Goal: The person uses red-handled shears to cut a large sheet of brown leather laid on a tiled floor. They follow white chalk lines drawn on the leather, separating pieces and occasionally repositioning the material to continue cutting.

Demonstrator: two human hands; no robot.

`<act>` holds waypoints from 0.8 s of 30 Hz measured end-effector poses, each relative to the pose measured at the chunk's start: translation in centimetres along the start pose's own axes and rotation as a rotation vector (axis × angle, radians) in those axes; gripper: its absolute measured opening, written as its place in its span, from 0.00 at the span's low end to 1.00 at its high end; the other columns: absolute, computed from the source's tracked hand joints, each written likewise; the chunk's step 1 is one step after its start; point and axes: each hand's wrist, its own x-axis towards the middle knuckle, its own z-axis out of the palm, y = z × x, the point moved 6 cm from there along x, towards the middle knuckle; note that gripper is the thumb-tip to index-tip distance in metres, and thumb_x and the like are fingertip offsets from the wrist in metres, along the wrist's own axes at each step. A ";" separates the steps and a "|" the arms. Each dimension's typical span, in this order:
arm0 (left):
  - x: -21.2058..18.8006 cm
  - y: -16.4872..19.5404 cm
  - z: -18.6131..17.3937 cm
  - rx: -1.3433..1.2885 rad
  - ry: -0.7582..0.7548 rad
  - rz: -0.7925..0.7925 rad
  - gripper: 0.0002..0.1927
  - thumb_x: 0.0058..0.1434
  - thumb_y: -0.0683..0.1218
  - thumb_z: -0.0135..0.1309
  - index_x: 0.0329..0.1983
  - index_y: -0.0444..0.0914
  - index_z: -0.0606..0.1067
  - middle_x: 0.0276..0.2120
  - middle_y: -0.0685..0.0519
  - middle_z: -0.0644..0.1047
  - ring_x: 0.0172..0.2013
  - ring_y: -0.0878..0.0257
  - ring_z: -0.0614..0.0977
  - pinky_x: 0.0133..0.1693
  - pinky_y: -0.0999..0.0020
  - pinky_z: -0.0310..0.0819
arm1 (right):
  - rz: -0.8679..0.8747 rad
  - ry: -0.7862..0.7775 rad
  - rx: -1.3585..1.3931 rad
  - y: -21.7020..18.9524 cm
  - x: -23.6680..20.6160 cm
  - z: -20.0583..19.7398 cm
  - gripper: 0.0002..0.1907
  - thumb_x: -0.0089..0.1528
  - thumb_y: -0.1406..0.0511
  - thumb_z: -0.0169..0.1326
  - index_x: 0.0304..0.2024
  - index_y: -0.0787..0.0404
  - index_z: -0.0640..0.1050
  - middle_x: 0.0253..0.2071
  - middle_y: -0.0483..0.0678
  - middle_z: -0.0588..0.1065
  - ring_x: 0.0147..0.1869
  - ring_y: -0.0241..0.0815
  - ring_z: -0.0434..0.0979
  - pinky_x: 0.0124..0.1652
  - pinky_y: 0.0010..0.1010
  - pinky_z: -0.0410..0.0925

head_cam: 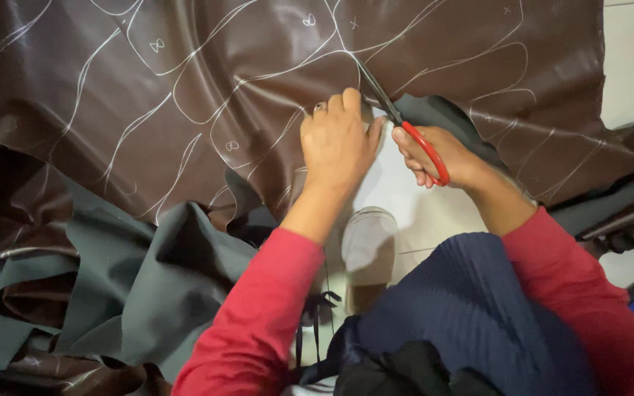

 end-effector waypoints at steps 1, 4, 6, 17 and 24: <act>0.5 -0.2 1.3 0.058 -0.038 -0.026 0.20 0.52 0.59 0.62 0.33 0.40 0.72 0.27 0.50 0.77 0.31 0.52 0.82 0.34 0.56 0.72 | -0.006 -0.006 -0.009 0.0 0.0 -0.2 0.28 0.66 0.41 0.42 0.25 0.55 0.66 0.18 0.39 0.64 0.18 0.31 0.69 0.18 0.24 0.65; 0.5 -1.2 3.8 0.167 -0.097 -0.025 0.10 0.55 0.52 0.59 0.32 0.43 0.73 0.27 0.52 0.78 0.31 0.54 0.82 0.35 0.57 0.74 | -0.028 -0.028 -0.023 -0.1 0.1 -0.5 0.29 0.67 0.41 0.41 0.26 0.55 0.66 0.19 0.39 0.63 0.19 0.31 0.69 0.19 0.24 0.65; 0.0 -1.7 4.3 0.146 -0.066 -0.005 0.06 0.58 0.48 0.58 0.30 0.44 0.73 0.27 0.52 0.79 0.30 0.54 0.82 0.36 0.57 0.74 | -0.041 -0.042 -0.031 -0.3 0.2 -0.6 0.28 0.67 0.41 0.40 0.27 0.55 0.66 0.20 0.39 0.64 0.20 0.31 0.69 0.20 0.24 0.65; -1.1 -1.8 2.3 -0.006 0.082 0.001 0.11 0.61 0.50 0.57 0.27 0.41 0.73 0.24 0.49 0.79 0.27 0.52 0.81 0.34 0.55 0.73 | -0.100 -0.208 0.007 -2.7 3.6 -1.5 0.27 0.67 0.40 0.36 0.31 0.53 0.68 0.20 0.39 0.63 0.22 0.33 0.69 0.23 0.26 0.67; -1.1 -2.1 1.8 -0.027 0.111 -0.008 0.11 0.62 0.49 0.57 0.27 0.41 0.73 0.25 0.49 0.78 0.28 0.52 0.81 0.35 0.55 0.73 | -0.076 -0.231 -0.025 -3.0 3.8 -2.5 0.30 0.67 0.38 0.37 0.28 0.54 0.65 0.20 0.38 0.63 0.21 0.30 0.66 0.23 0.23 0.64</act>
